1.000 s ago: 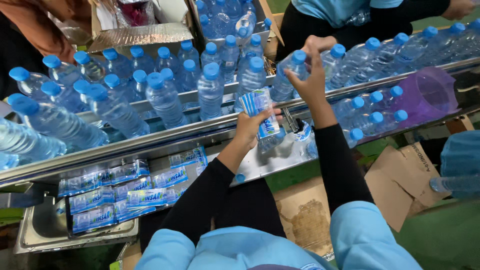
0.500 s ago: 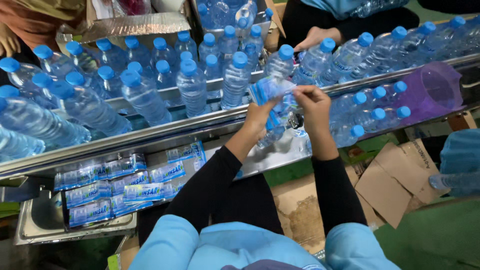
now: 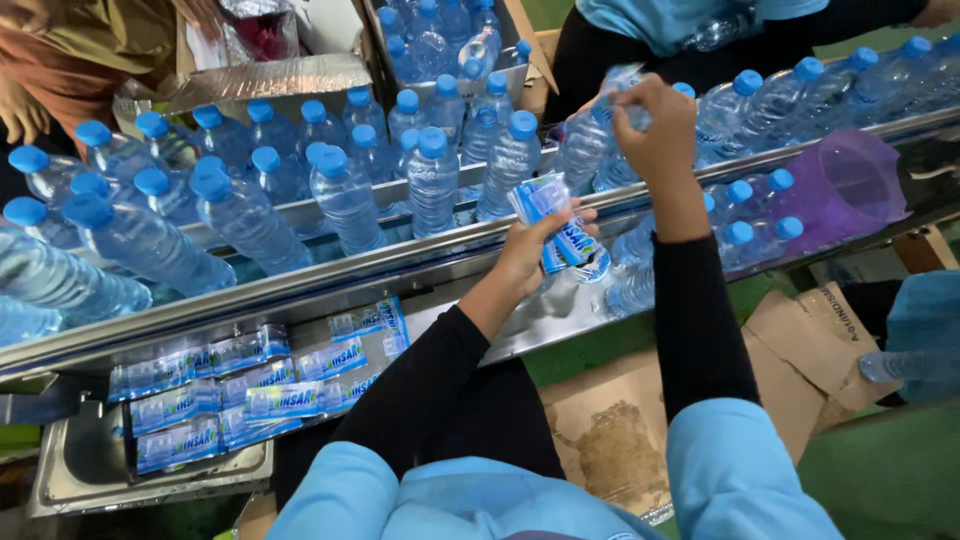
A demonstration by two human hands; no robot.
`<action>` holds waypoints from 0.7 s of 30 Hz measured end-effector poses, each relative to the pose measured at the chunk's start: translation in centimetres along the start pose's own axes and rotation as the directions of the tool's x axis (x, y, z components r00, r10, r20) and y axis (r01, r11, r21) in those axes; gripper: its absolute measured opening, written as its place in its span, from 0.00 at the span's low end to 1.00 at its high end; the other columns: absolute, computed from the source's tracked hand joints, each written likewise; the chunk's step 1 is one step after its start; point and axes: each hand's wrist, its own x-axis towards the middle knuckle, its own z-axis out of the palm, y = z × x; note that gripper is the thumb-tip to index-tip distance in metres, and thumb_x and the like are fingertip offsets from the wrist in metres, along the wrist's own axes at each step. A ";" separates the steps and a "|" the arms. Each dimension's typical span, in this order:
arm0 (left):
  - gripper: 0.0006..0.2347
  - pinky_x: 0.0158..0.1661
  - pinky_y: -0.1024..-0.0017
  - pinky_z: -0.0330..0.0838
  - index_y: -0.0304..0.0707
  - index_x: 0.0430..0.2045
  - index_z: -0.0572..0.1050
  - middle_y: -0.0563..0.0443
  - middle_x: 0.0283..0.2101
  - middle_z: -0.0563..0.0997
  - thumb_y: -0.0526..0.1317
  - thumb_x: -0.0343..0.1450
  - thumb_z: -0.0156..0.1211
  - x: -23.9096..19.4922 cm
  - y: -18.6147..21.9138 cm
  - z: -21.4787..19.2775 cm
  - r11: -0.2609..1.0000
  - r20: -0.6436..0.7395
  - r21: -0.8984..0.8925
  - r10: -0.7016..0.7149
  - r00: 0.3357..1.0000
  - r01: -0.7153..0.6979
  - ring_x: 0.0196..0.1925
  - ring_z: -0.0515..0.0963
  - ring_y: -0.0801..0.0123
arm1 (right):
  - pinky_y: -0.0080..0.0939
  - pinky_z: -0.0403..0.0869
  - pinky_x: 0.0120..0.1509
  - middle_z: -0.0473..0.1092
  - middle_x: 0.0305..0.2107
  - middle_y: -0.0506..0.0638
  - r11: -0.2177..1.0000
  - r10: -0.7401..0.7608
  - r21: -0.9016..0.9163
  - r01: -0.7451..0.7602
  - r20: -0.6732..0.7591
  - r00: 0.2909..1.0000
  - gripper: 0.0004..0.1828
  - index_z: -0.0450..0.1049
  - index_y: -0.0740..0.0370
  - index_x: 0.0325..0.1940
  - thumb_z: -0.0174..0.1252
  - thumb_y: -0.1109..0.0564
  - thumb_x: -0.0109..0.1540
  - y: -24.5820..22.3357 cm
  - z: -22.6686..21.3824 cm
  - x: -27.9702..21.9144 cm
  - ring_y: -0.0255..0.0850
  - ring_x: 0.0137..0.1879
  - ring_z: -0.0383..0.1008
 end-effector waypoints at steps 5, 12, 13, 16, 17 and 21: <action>0.15 0.46 0.58 0.83 0.21 0.52 0.76 0.32 0.45 0.84 0.28 0.71 0.55 0.0 0.0 -0.1 0.999 -0.004 0.018 0.037 0.999 -0.037 0.45 0.86 0.50 | 0.56 0.69 0.54 0.73 0.43 0.55 0.994 -0.098 -0.053 0.093 -0.114 0.989 0.09 0.79 0.59 0.44 0.72 0.63 0.62 1.8 1.6 -0.2 0.54 0.51 0.73; 0.16 0.42 0.61 0.84 0.20 0.48 0.78 0.29 0.45 0.84 0.36 0.71 0.63 0.4 -0.4 -0.8 0.999 -0.044 0.051 0.021 0.999 -0.019 0.44 0.86 0.46 | 0.54 0.71 0.50 0.73 0.39 0.58 0.983 -0.185 -0.073 0.170 -0.328 0.926 0.09 0.83 0.63 0.44 0.72 0.68 0.61 4.9 0.6 -0.7 0.54 0.46 0.74; 0.16 0.42 0.61 0.84 0.20 0.48 0.78 0.29 0.45 0.84 0.36 0.71 0.63 0.2 -0.6 -0.7 0.999 -0.046 0.050 0.018 0.999 -0.016 0.44 0.86 0.46 | 0.54 0.71 0.50 0.73 0.39 0.58 0.983 -0.182 -0.071 0.168 -0.326 0.928 0.09 0.83 0.63 0.44 0.72 0.68 0.61 5.1 0.5 -0.8 0.54 0.46 0.74; 0.15 0.43 0.59 0.84 0.23 0.46 0.77 0.29 0.47 0.84 0.38 0.70 0.65 0.2 -0.4 0.2 1.000 -0.033 0.020 0.018 0.999 -0.017 0.45 0.86 0.46 | 0.54 0.72 0.57 0.70 0.51 0.56 0.985 -0.162 -0.108 0.136 -0.297 0.941 0.16 0.84 0.65 0.50 0.79 0.65 0.59 6.5 1.0 -1.2 0.53 0.56 0.72; 0.14 0.41 0.61 0.84 0.23 0.44 0.78 0.29 0.45 0.84 0.38 0.70 0.66 0.1 -0.2 0.6 1.000 -0.055 0.025 0.009 0.998 -0.007 0.43 0.87 0.48 | 0.54 0.72 0.60 0.72 0.52 0.60 0.999 0.042 0.034 -0.035 -0.214 0.976 0.27 0.73 0.65 0.61 0.76 0.64 0.60 7.1 1.6 -2.0 0.54 0.58 0.74; 0.13 0.38 0.61 0.84 0.23 0.37 0.79 0.30 0.38 0.85 0.39 0.68 0.68 0.6 -0.9 0.6 1.000 -0.099 -0.022 0.012 0.995 -0.014 0.34 0.87 0.50 | 0.51 0.70 0.73 0.52 0.76 0.56 0.911 0.410 0.113 -0.396 -0.145 0.901 0.60 0.44 0.54 0.81 0.84 0.54 0.61 9.0 4.0 -6.8 0.58 0.68 0.71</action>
